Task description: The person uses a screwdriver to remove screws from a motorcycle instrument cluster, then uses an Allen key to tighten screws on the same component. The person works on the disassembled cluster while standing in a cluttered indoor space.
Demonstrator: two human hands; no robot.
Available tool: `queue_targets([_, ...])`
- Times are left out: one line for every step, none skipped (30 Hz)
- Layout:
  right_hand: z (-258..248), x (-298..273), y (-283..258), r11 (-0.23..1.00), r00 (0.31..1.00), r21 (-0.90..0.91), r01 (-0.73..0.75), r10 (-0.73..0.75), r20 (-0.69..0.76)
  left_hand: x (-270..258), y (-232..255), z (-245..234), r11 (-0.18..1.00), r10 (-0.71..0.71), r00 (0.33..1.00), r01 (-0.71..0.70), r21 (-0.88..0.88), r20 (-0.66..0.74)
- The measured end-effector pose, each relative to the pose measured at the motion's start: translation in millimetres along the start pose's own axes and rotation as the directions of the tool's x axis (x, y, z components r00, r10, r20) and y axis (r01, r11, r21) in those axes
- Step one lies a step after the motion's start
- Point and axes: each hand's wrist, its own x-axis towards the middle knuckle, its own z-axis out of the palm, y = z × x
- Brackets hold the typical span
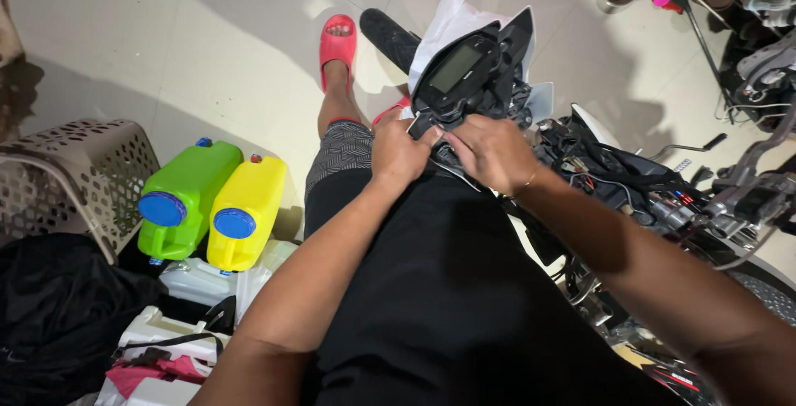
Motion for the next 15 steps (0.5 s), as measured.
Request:
queue_targets([5,-2,-1,0.991,0.994,0.089,-0.104,0.106,-0.017,0,1,1,1.0,0.005,1.0,-0.005,-0.007,0.0])
queue_targets([12,-4,-5,0.962,0.978,0.185,-0.199,0.207,-0.025,0,0,-1,1.0,0.007,1.0,-0.007,-0.008,-0.005])
queue_targets([19,-5,-7,0.916,0.952,0.279,-0.288,0.306,-0.022,1,-1,-2,1.0,0.009,1.0,-0.009,-0.01,-0.01])
queue_targets([24,-4,-8,0.748,0.872,0.49,-0.449,0.485,0.059,0,-1,-1,1.0,-0.015,1.0,0.015,0.002,0.002])
queue_targets([29,-4,-8,0.505,0.762,0.652,-0.565,0.622,0.179,-1,0,0,0.999,-0.04,0.999,0.04,0.014,0.013])
queue_targets([32,-2,-7,0.215,0.635,0.752,-0.623,0.7,0.326,1,0,0,0.998,-0.062,0.998,0.062,0.027,0.022])
queue_targets([33,-1,-5,0.138,0.607,0.763,-0.632,0.7,0.376,2,-1,1,0.998,-0.047,0.999,0.046,0.03,0.008])
queue_targets([33,-1,-5,0.058,0.578,0.767,-0.639,0.694,0.429,2,-1,2,0.999,-0.034,0.999,0.034,0.035,-0.006])
queue_targets([34,-1,-5,-0.023,0.549,0.766,-0.642,0.684,0.481,1,-2,2,0.999,-0.021,1.0,0.022,0.041,-0.019])
queue_targets([32,-1,-6,0.034,0.601,0.791,-0.611,0.67,0.436,0,-3,2,0.999,-0.005,1.0,0.006,0.051,-0.022])
queue_targets([30,-2,-8,0.089,0.651,0.813,-0.575,0.652,0.389,-1,-4,3,0.998,0.011,1.0,-0.01,0.061,-0.025])
queue_targets([28,-2,-10,0.148,0.699,0.833,-0.534,0.631,0.336,1,-5,3,0.997,0.033,0.999,-0.031,0.07,-0.028])
queue_targets([25,-3,-13,0.399,0.785,0.764,-0.508,0.58,0.219,3,-6,3,0.998,0.012,1.0,-0.012,0.057,-0.011])
queue_targets([21,-7,-17,0.621,0.861,0.643,-0.449,0.494,0.124,2,-7,3,0.999,-0.014,1.0,0.013,0.044,0.008])
queue_targets([17,-10,-19,0.801,0.923,0.481,-0.357,0.38,0.051,1,-8,4,0.999,-0.039,0.999,0.038,0.031,0.026])
